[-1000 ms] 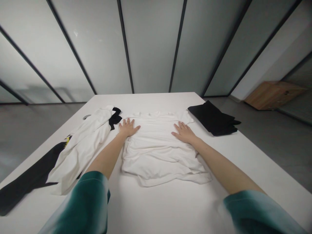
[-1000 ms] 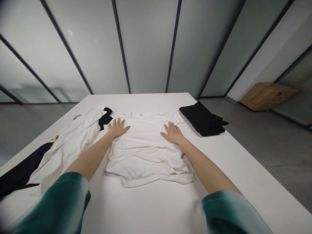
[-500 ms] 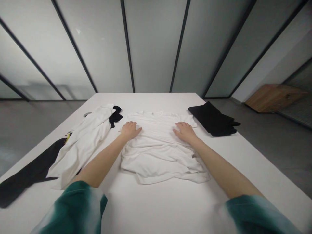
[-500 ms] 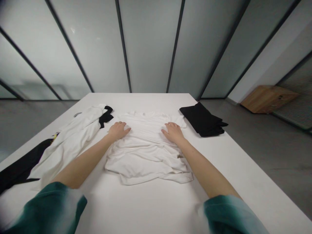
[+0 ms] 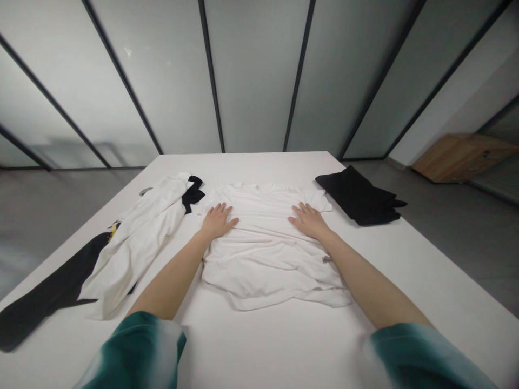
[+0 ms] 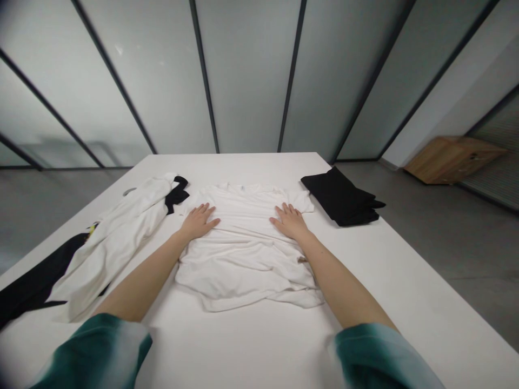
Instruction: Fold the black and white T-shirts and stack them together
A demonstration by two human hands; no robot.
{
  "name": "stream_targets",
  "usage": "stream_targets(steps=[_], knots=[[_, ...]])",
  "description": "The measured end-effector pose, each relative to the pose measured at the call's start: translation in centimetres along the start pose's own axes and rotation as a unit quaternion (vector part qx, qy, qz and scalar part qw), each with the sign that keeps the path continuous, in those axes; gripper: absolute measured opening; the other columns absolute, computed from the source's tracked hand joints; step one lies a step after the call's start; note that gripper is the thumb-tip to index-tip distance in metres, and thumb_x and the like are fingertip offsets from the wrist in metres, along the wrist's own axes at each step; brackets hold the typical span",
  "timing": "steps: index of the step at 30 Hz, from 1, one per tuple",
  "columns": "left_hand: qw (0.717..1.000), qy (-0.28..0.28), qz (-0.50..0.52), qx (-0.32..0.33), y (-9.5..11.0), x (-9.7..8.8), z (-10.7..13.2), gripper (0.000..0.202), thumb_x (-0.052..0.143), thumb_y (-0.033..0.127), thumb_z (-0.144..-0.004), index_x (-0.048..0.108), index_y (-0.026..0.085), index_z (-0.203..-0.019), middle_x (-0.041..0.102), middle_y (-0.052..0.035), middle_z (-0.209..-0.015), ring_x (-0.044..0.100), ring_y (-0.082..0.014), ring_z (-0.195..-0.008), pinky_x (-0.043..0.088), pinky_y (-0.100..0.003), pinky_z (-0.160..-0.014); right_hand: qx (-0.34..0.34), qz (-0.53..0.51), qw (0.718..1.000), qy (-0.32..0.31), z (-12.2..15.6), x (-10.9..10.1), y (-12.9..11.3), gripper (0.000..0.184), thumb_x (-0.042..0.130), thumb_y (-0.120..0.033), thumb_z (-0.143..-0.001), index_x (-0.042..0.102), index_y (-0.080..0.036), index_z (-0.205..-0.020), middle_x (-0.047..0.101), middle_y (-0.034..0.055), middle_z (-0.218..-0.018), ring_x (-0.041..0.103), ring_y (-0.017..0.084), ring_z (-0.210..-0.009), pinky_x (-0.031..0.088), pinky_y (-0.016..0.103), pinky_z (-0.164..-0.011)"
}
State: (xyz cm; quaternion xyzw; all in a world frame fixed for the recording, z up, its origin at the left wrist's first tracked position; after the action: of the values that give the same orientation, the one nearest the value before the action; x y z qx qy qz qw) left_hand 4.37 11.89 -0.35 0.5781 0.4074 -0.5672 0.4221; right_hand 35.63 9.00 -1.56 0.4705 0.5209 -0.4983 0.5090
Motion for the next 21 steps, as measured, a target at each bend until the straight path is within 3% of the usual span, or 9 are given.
stream_targets(steps=[9, 13, 17, 21], knots=[[1.000, 0.009, 0.002, 0.000, 0.2, -0.3, 0.5, 0.066, 0.036, 0.059, -0.096, 0.042, 0.021, -0.148, 0.033, -0.0105, -0.160, 0.029, -0.0275, -0.147, 0.024, -0.042, -0.119, 0.000, -0.005, 1.000, 0.008, 0.4, -0.4, -0.1, 0.064, 0.035, -0.056, -0.098, 0.041, -0.020, -0.150, 0.032, 0.0140, -0.159, 0.030, 0.032, -0.146, 0.025, 0.047, -0.117], [0.999, 0.039, 0.007, 0.000, 0.3, -0.9, 0.6, 0.061, 0.036, 0.057, -0.096, 0.049, 0.019, -0.142, 0.044, -0.0113, -0.152, 0.041, -0.0268, -0.140, 0.031, -0.039, -0.115, -0.003, -0.010, 1.000, 0.019, 0.6, -0.9, -0.3, 0.059, 0.039, -0.053, -0.097, 0.047, -0.020, -0.146, 0.038, 0.0135, -0.156, 0.035, 0.031, -0.143, 0.029, 0.045, -0.115], [0.996, 0.072, 0.002, -0.049, 0.0, -2.0, 1.0, 0.055, 0.031, 0.055, -0.098, 0.060, 0.020, -0.130, 0.058, -0.0114, -0.136, 0.054, -0.0281, -0.124, 0.041, -0.040, -0.104, 0.005, -0.018, 0.999, 0.043, 0.7, -1.5, -0.1, 0.056, 0.037, -0.050, -0.098, 0.050, -0.020, -0.144, 0.045, 0.0133, -0.152, 0.041, 0.030, -0.139, 0.032, 0.045, -0.112], [0.991, 0.077, -0.020, -0.105, -0.4, -2.9, 1.5, 0.058, 0.029, 0.057, -0.097, 0.061, 0.018, -0.125, 0.061, -0.0144, -0.125, 0.056, -0.0316, -0.116, 0.044, -0.044, -0.096, 0.042, -0.036, 0.997, 0.060, 0.5, -1.6, 0.7, 0.060, 0.030, -0.048, -0.100, 0.043, -0.015, -0.147, 0.046, 0.0163, -0.150, 0.044, 0.030, -0.137, 0.036, 0.047, -0.109]])
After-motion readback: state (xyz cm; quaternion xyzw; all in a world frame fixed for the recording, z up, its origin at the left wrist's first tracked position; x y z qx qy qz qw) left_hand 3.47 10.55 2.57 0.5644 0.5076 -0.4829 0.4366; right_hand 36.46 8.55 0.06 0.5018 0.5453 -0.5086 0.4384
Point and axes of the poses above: each hand's wrist, its own z-axis away from the middle knuckle, its own x-axis out of the palm, y = z × x, the point moved 9 cm from there along -z, towards the middle knuckle
